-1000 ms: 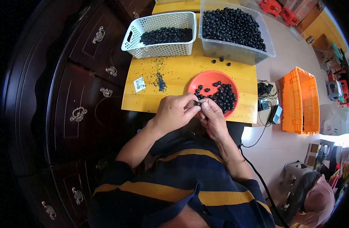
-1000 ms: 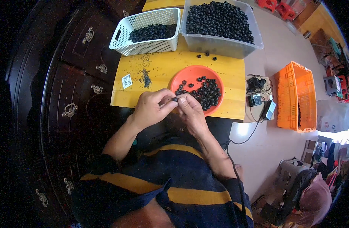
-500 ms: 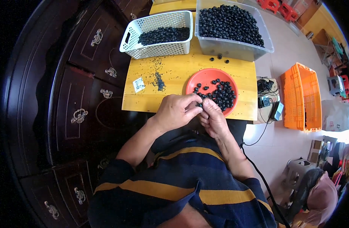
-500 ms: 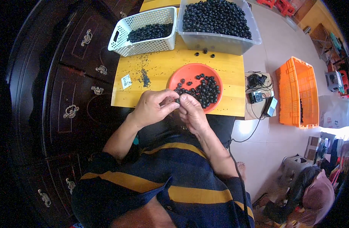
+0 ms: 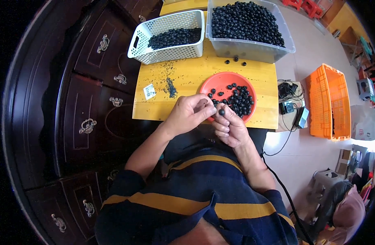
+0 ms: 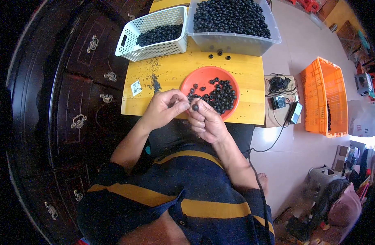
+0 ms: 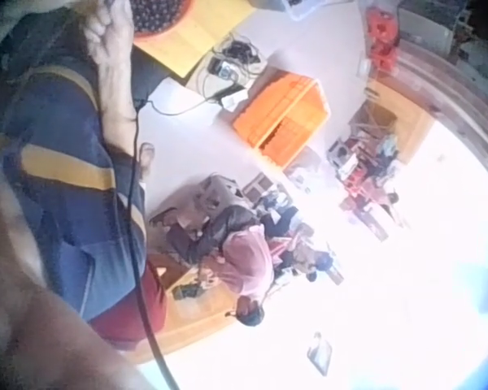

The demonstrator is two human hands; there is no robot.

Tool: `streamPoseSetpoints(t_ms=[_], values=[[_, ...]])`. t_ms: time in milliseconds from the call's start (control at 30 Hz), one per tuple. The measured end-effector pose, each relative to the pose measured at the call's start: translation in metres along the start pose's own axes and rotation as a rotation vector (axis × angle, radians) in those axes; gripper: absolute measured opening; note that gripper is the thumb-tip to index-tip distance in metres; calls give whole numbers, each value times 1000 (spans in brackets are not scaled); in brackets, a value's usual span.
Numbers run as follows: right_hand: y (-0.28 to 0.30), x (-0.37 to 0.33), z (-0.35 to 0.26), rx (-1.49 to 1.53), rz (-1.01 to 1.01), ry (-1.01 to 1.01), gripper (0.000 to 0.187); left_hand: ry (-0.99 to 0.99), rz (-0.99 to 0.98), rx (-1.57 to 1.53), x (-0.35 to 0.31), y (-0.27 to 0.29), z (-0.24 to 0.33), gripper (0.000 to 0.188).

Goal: The person sorts small black berries from a plate into sorting baskets and crates using a knife.

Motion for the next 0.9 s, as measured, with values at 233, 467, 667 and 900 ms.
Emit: streamPoseSetpoints(t_ms=[233, 467, 667, 900], values=[[1, -2, -5, 6, 52, -12, 23, -174, 26, 554, 3, -7, 33, 42], [0, -4, -7, -95, 119, 21, 24, -311, 8, 718, 8, -13, 34, 47], [5, -1, -9, -116, 113, 36, 24, -314, -13, 784, 10, -13, 32, 45], [4, 3, -12, -169, 109, 23, 22, -323, 6, 787, 13, -10, 30, 44]])
Point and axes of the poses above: each hand's wrist, its own x-axis towards the middle knuckle, its own y-axis out of the back of the hand, z = x × y, the point moved 1 cm from there along x, towards the middle knuckle, and after that the axes turned 3 degrees about -z, right-handed, at the moved point
